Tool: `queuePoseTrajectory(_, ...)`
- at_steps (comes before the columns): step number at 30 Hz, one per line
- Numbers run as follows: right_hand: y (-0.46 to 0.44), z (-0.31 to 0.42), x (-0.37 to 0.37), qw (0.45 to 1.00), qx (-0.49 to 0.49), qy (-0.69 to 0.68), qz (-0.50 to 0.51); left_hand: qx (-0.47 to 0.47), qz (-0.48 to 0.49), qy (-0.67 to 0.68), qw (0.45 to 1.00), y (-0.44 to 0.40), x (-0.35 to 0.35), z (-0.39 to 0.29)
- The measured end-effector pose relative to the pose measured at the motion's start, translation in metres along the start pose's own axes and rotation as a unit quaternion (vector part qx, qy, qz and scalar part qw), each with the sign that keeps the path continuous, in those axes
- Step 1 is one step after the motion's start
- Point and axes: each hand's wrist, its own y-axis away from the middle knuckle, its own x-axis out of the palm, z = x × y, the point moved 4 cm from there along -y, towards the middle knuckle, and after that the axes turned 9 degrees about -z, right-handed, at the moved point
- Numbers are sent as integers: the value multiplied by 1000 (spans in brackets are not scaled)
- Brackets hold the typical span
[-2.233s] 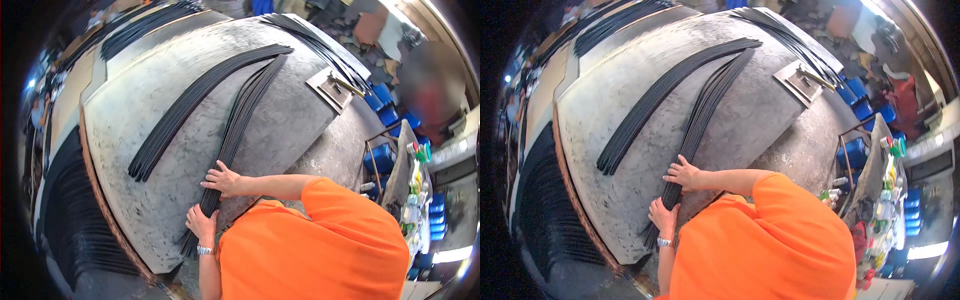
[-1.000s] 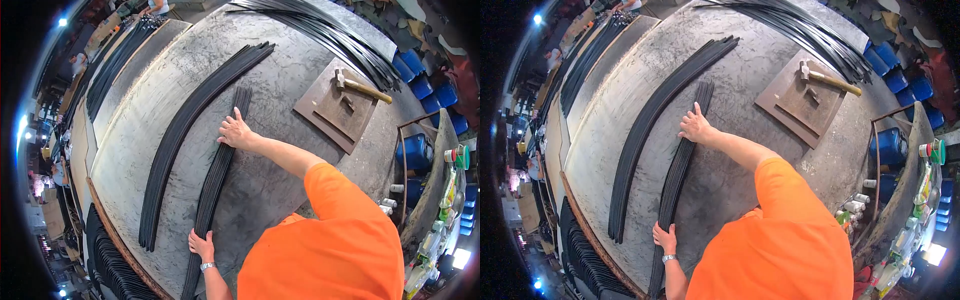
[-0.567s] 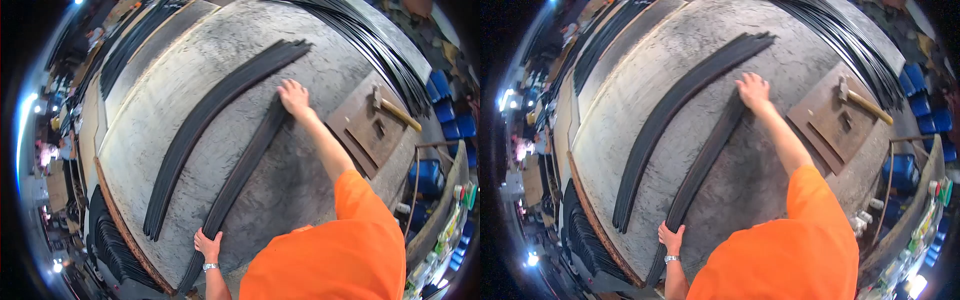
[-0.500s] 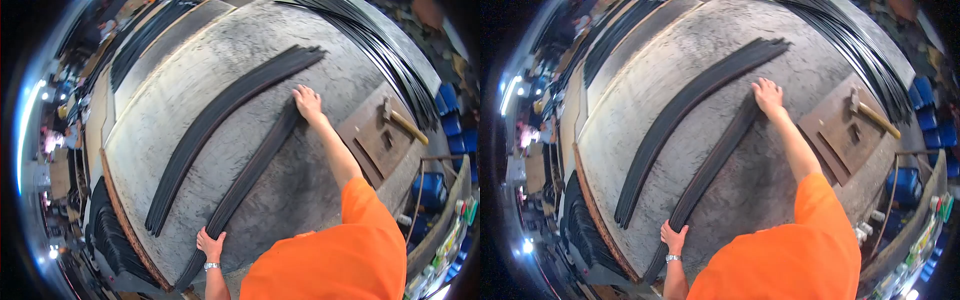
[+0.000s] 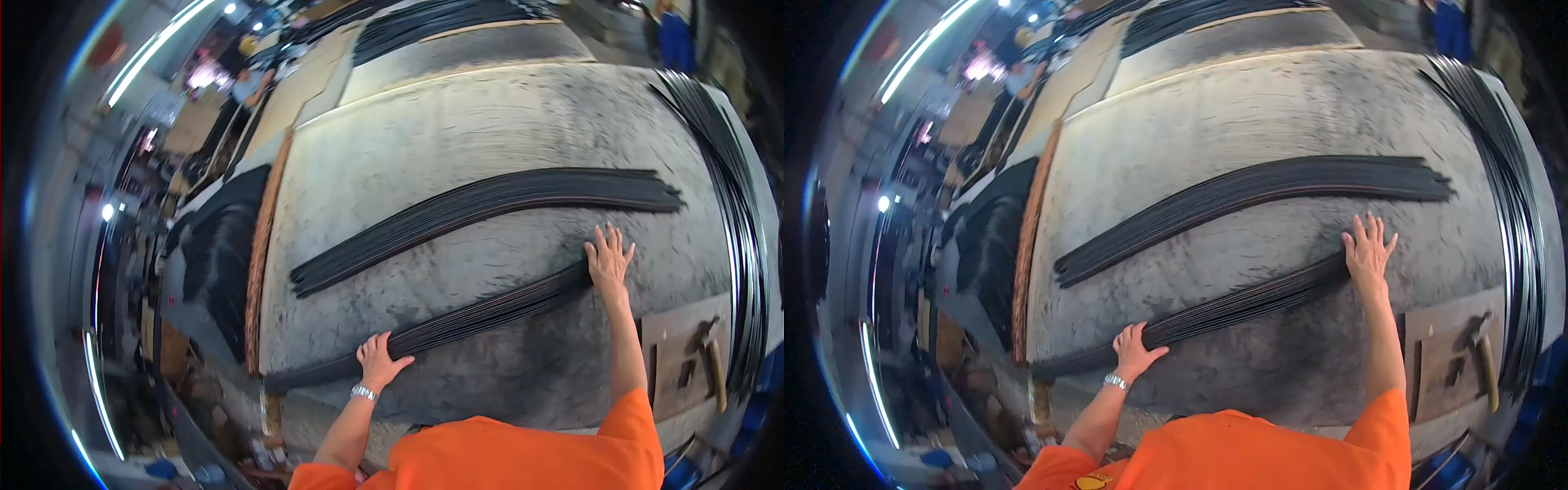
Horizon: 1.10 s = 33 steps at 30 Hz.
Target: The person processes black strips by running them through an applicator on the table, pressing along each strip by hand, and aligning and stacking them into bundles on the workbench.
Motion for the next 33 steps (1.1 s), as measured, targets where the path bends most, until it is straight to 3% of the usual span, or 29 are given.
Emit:
queuePoseTrajectory(3, -6, 36, 12, 995, -72, -18, 67, -18, 9, -2, 1000, 0, 4, 3)
queuePoseTrajectory(6, 0, 44, 9, 994, -97, -25, 35, -25, 5, 14, 1000, 1, 3, 3)
queuePoseTrajectory(8, 16, 34, 9, 994, -105, -22, -11, -20, -21, 24, 999, 2, 2, 4)
queuePoseTrajectory(10, 36, 26, -3, 992, -108, 15, 67, -28, -18, 45, 998, 5, 1, 6)
queuePoseTrajectory(12, 61, 14, -9, 990, -119, 39, 60, -28, -42, 51, 997, 8, 9, 11)
queuePoseTrajectory(14, 83, 5, -22, 984, -107, 69, 126, -24, -51, 47, 997, 10, 17, 15)
queuePoseTrajectory(18, 116, 14, -42, 981, -163, 45, 93, -22, -64, 39, 997, 10, 15, 14)
queuePoseTrajectory(21, 127, 92, -79, 965, -242, -50, 84, -3, -65, 39, 997, 6, 2, 7)
queuePoseTrajectory(22, 129, 113, -78, 964, -221, -32, 145, 3, -65, 33, 997, 5, 2, 6)
queuePoseTrajectory(26, 152, 161, -55, 935, -315, -41, 159, 0, -4, 42, 999, -3, 7, 11)
queuePoseTrajectory(29, 151, 173, -36, 929, -326, 12, 172, 11, -8, 62, 998, 0, -2, 25)
queuePoseTrajectory(33, 135, 153, -44, 946, -221, 43, 232, -24, -23, 54, 998, 30, -27, 114)
